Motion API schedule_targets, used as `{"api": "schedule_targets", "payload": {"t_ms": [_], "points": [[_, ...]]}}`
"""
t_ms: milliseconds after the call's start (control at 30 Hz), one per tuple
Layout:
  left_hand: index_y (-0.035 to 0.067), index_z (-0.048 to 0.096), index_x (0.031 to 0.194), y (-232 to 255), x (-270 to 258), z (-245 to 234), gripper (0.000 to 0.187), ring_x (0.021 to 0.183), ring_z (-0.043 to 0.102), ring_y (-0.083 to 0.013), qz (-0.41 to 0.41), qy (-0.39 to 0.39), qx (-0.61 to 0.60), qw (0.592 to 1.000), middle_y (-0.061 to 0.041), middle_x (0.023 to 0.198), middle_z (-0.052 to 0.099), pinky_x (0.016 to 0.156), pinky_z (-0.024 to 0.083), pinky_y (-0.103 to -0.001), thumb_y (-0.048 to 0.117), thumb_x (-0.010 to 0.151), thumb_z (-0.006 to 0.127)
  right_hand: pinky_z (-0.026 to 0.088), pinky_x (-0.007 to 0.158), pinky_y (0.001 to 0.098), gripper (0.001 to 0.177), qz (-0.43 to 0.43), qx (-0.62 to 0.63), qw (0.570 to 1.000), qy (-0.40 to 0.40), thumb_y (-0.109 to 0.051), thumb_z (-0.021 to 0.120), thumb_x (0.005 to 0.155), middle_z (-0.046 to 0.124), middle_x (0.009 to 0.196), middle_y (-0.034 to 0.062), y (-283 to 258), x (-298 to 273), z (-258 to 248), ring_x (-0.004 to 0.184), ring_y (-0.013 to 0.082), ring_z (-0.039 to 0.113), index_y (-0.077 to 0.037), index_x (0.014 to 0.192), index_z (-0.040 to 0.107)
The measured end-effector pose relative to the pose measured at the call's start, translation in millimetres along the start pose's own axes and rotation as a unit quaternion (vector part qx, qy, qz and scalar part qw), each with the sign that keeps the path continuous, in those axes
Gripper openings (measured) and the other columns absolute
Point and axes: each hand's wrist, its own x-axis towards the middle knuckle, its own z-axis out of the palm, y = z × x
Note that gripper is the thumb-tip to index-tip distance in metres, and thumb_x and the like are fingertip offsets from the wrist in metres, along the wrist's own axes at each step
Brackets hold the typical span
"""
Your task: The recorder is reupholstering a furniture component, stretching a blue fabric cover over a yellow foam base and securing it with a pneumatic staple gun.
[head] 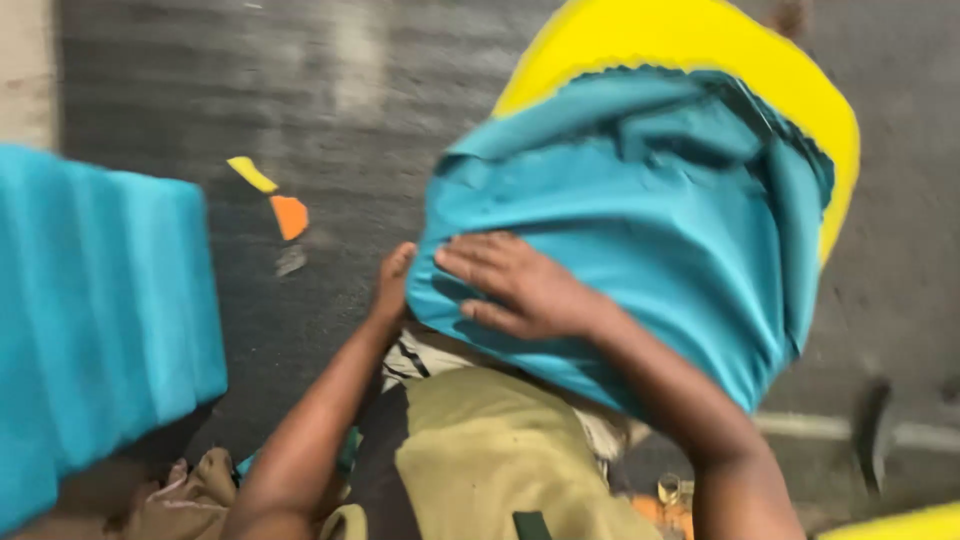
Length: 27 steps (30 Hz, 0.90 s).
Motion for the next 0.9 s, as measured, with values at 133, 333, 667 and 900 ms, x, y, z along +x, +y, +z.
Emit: {"api": "schedule_targets", "payload": {"t_ms": [133, 333, 667, 900], "points": [[0.007, 0.066, 0.107, 33.1, -15.8, 10.9, 0.021, 0.086, 0.066, -0.0133, -0.089, 0.007, -0.078, 0.993, -0.004, 0.098, 0.07, 0.079, 0.058, -0.033, 0.018, 0.106, 0.049, 0.044, 0.115, 0.0464, 0.057, 0.103, -0.038, 0.992, 0.059, -0.028, 0.069, 0.101, 0.056, 0.149, 0.0183, -40.8, -51.7, -65.6, 0.136, 0.0368, 0.054, -0.006, 0.15, 0.05], [0.0, 0.057, 0.139, 54.2, -15.5, -0.8, 0.037, 0.117, 0.063, -0.0209, 0.017, -0.1, 0.011, 0.995, -0.011, 0.136, 0.063, 0.101, 0.054, -0.04, 0.019, 0.109, 0.05, 0.043, 0.121, 0.0454, 0.049, 0.326, -0.247, 0.864, 0.292, -0.029, 0.069, 0.105, 0.058, 0.15, 0.0148, -66.5, -216.0, -63.9, 0.141, 0.034, 0.053, -0.008, 0.147, 0.053], [0.001, 0.052, 0.143, 174.3, 56.4, 65.9, 0.065, 0.1, 0.055, -0.0142, 0.025, -0.172, 0.102, 0.979, -0.001, 0.114, 0.058, 0.09, 0.047, -0.033, 0.055, 0.107, 0.061, 0.042, 0.112, 0.0396, 0.077, 0.443, 0.242, 0.674, 0.539, -0.053, 0.061, 0.101, 0.056, 0.145, 0.0156, 19.1, -336.6, 42.4, 0.13, 0.0223, 0.052, 0.001, 0.153, 0.043], [-0.005, 0.06, 0.135, 166.0, 55.7, 44.2, 0.045, 0.104, 0.059, -0.0166, 0.04, -0.216, 0.273, 0.937, -0.005, 0.119, 0.065, 0.095, 0.047, -0.035, 0.031, 0.108, 0.066, 0.043, 0.11, 0.034, 0.067, 0.407, 0.307, 0.659, 0.553, -0.048, 0.051, 0.104, 0.055, 0.146, 0.0092, -20.9, -320.5, 55.9, 0.129, 0.0169, 0.053, -0.004, 0.153, 0.041]]}}
